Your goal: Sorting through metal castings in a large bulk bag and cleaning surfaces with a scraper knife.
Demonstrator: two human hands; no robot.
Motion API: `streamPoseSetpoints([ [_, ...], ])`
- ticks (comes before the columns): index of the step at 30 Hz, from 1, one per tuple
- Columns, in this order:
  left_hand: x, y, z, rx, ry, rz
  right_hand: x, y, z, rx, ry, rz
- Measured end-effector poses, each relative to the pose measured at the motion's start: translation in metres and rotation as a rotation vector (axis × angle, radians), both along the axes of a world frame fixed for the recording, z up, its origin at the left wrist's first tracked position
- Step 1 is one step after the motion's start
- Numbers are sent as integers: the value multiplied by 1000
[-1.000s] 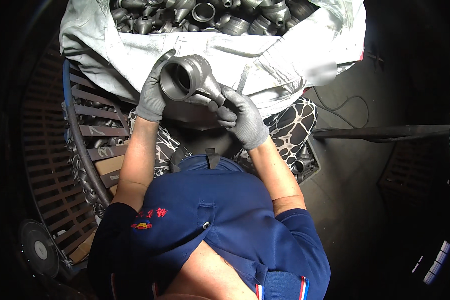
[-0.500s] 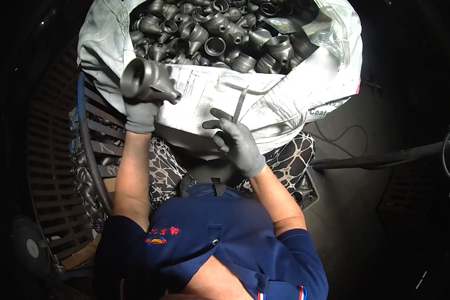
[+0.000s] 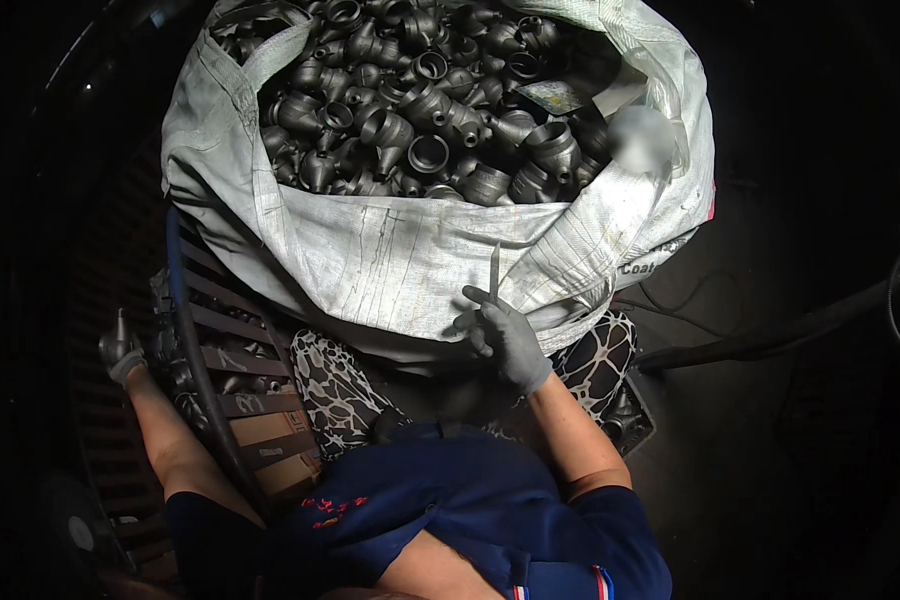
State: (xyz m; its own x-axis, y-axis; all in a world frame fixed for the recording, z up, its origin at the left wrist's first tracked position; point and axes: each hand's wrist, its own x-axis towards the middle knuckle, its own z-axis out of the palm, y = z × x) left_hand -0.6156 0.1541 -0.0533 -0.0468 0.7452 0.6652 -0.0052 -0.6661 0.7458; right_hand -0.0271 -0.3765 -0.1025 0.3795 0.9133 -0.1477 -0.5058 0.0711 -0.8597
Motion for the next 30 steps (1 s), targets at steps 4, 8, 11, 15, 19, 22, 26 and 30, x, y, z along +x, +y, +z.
streamPoseSetpoints([
  [4,36,-48,8,-503,-967,67,11,15,-5,41,71,-38],
  [8,142,-46,84,-531,-576,-95,17,29,21,42,72,9],
  [11,301,-104,118,-366,-109,-382,22,37,1,16,92,-1],
  [15,471,-152,88,-310,334,-714,35,37,-21,112,210,56],
  [19,577,-139,15,-302,570,-688,40,38,-27,121,278,70],
  [22,607,-113,-36,-106,860,-342,42,41,-32,122,265,85],
  [26,617,-108,-51,-107,939,-317,43,41,-32,116,228,102],
  [30,598,-139,-34,-723,229,-672,45,39,-32,121,247,114],
])
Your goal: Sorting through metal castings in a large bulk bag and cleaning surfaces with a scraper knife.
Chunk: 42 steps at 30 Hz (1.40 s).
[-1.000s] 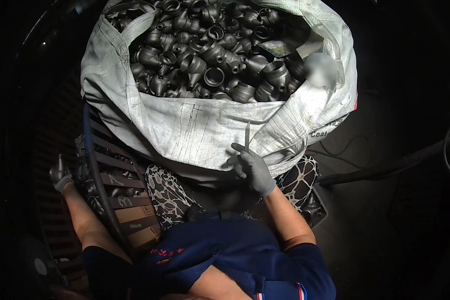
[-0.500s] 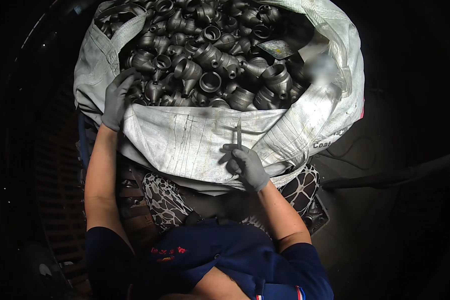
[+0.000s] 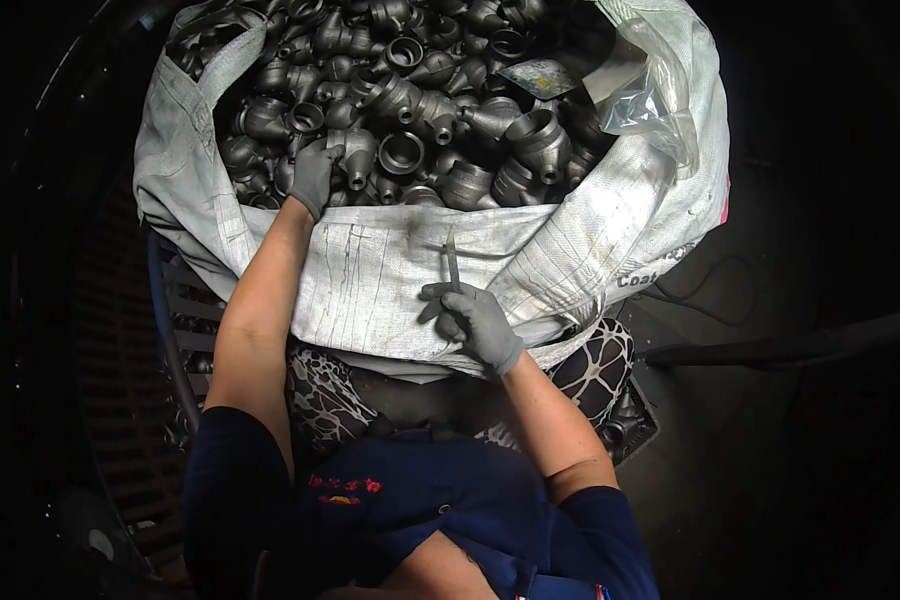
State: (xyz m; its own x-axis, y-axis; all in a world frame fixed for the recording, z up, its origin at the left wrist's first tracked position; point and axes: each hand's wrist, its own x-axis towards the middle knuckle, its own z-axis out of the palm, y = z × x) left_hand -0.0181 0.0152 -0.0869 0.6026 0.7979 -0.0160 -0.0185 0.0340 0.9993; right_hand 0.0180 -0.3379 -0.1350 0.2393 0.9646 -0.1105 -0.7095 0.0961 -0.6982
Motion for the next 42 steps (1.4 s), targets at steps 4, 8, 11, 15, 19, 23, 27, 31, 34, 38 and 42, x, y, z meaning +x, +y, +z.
streamPoseSetpoints([
  [4,-47,-75,55,-9,-134,-37,-4,-2,0,-5,13,-33],
  [8,-98,-124,70,104,-183,-236,-15,-1,27,-86,-24,-134],
  [11,-118,-180,73,-14,-227,-173,-32,-7,52,-110,-93,-169],
  [15,-123,-222,52,-57,-272,-94,-59,-18,73,-165,-345,-136],
  [19,-127,-251,42,119,-119,-41,-88,-17,63,-169,-499,-338],
  [23,-134,-257,43,241,-163,-205,-85,-28,57,-225,-311,-316],
  [27,-146,-240,59,253,-279,50,-83,-41,63,-282,-46,-191],
  [31,-146,-206,18,-245,-456,80,-86,-52,63,-216,11,-86],
  [34,-142,-201,-21,-918,-752,-232,-89,-50,68,-121,145,4],
  [38,-141,-219,-23,-496,-491,-186,-93,-48,77,-218,49,3],
  [42,-134,-224,-4,-920,-548,1,-98,-44,87,-291,-368,-236],
])
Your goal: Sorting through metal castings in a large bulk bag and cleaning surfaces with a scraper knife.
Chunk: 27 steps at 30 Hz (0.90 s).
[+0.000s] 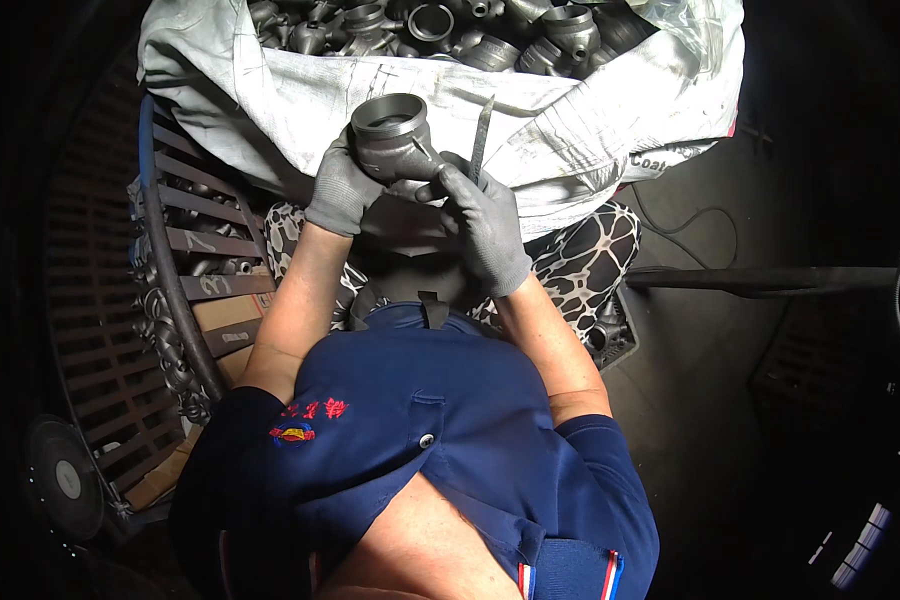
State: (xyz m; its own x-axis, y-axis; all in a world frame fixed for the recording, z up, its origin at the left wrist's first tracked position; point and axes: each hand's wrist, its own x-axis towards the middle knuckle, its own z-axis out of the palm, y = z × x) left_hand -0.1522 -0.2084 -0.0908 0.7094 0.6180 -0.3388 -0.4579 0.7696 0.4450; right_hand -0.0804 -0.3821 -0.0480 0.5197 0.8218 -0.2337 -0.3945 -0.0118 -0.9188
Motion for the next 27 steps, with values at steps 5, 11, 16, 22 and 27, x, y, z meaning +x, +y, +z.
streamPoseSetpoints([
  [5,-3,1,-1,-98,-15,-39,-4,6,-10,70,-92,-75],
  [11,-8,8,-20,-42,-161,-23,0,3,-1,52,-99,-80],
  [16,-9,12,-23,-38,-115,16,1,4,-3,72,-91,-80],
  [22,-13,-1,0,165,100,143,14,-2,-17,150,39,-67],
  [27,-14,-10,7,574,204,257,18,-3,-23,160,56,-87],
])
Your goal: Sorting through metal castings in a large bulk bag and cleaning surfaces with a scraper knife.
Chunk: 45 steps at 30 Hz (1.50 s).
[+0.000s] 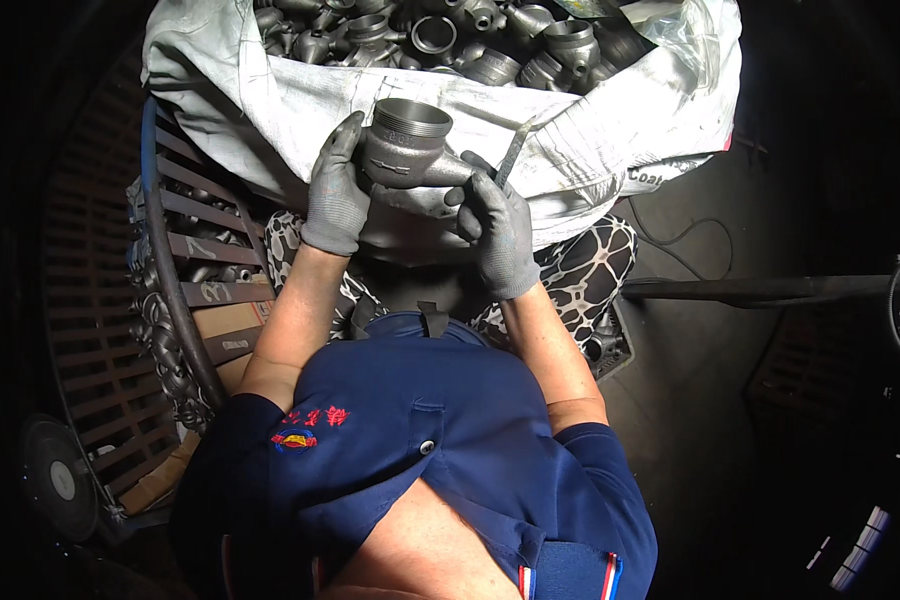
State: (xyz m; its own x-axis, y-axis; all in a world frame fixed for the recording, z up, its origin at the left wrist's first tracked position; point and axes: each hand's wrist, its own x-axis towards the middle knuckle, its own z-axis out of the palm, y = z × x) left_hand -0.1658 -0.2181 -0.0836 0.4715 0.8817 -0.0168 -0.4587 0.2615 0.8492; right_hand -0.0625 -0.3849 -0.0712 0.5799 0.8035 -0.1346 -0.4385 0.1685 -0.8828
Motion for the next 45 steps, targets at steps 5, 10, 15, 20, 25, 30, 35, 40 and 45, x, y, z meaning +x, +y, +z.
streamPoseSetpoints([
  [5,-5,-5,14,67,-48,-43,7,5,-15,27,174,-15],
  [10,-2,-7,21,179,-135,-152,11,4,-30,70,280,63],
  [15,0,-10,28,165,-148,-237,14,3,-38,56,286,103],
  [20,-3,-10,26,178,-163,-305,8,2,-29,-37,230,63],
  [25,-5,-12,37,259,-142,-373,8,0,-29,-41,197,87],
  [30,-8,-5,33,226,94,-235,7,0,-31,-78,221,51],
  [35,-10,10,7,233,134,-74,11,-1,-33,-83,124,38],
  [40,-16,18,0,47,234,-78,2,-3,-8,-158,-9,35],
  [45,-13,26,-9,73,176,-48,1,-4,-1,-206,-138,12],
])
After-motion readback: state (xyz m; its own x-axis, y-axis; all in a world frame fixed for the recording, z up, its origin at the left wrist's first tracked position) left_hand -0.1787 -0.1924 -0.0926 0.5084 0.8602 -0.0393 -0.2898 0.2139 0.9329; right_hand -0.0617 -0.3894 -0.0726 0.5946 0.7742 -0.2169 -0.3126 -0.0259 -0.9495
